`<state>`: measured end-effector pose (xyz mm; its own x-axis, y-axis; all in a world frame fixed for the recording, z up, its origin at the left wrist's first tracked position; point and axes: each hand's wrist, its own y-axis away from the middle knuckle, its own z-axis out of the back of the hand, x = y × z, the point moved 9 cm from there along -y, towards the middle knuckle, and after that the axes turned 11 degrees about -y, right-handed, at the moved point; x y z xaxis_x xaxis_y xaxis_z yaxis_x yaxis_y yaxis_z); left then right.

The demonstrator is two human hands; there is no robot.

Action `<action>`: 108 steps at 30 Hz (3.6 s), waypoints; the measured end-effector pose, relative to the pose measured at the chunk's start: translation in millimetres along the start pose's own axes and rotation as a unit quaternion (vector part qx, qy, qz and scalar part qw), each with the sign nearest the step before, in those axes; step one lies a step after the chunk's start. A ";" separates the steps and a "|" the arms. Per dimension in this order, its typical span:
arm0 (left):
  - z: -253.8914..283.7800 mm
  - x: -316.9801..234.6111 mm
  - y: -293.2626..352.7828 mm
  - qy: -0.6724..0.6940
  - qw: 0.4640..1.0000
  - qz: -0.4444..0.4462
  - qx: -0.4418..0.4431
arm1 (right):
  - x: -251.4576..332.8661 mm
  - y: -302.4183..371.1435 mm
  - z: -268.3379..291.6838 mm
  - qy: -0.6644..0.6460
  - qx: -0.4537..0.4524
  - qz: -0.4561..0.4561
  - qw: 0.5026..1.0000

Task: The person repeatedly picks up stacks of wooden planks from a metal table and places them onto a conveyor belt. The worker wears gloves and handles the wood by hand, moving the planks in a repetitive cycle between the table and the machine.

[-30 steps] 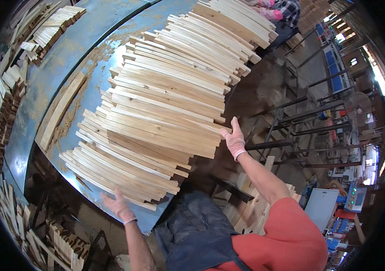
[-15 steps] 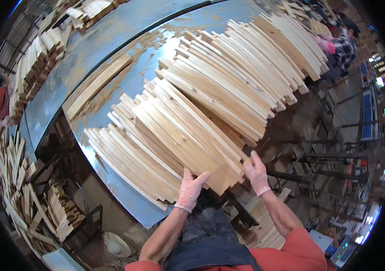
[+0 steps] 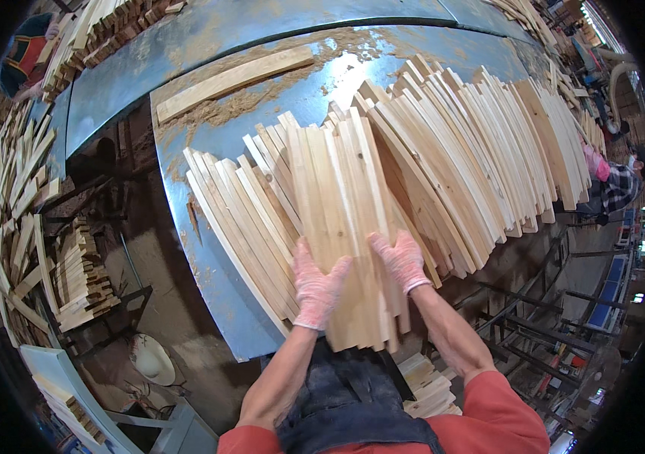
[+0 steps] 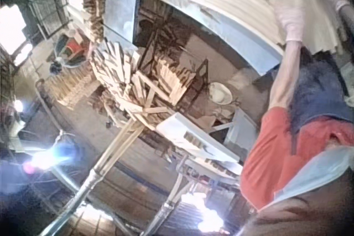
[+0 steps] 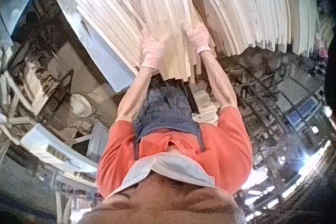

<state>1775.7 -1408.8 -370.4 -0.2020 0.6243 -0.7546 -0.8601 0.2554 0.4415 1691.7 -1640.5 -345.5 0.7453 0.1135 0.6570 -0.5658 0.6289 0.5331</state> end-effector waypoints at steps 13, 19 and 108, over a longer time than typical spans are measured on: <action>116.0 134.0 -58.0 0.158 0.986 0.033 0.050 | 66.9 26.7 -137.8 -0.018 0.077 0.104 0.991; 121.4 125.8 -40.4 0.418 0.900 -0.083 0.094 | -69.5 88.3 -26.4 0.054 -0.217 0.097 0.970; 643.5 458.6 689.6 0.727 0.585 -0.083 -0.350 | 321.0 698.2 -624.6 -0.121 0.735 0.159 0.648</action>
<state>1391.3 -471.3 -99.7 0.1655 -0.7832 -0.5993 -0.8026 -0.4601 0.3797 1756.1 -684.5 -95.2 0.5318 -0.1791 0.8277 -0.5342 -0.8293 0.1638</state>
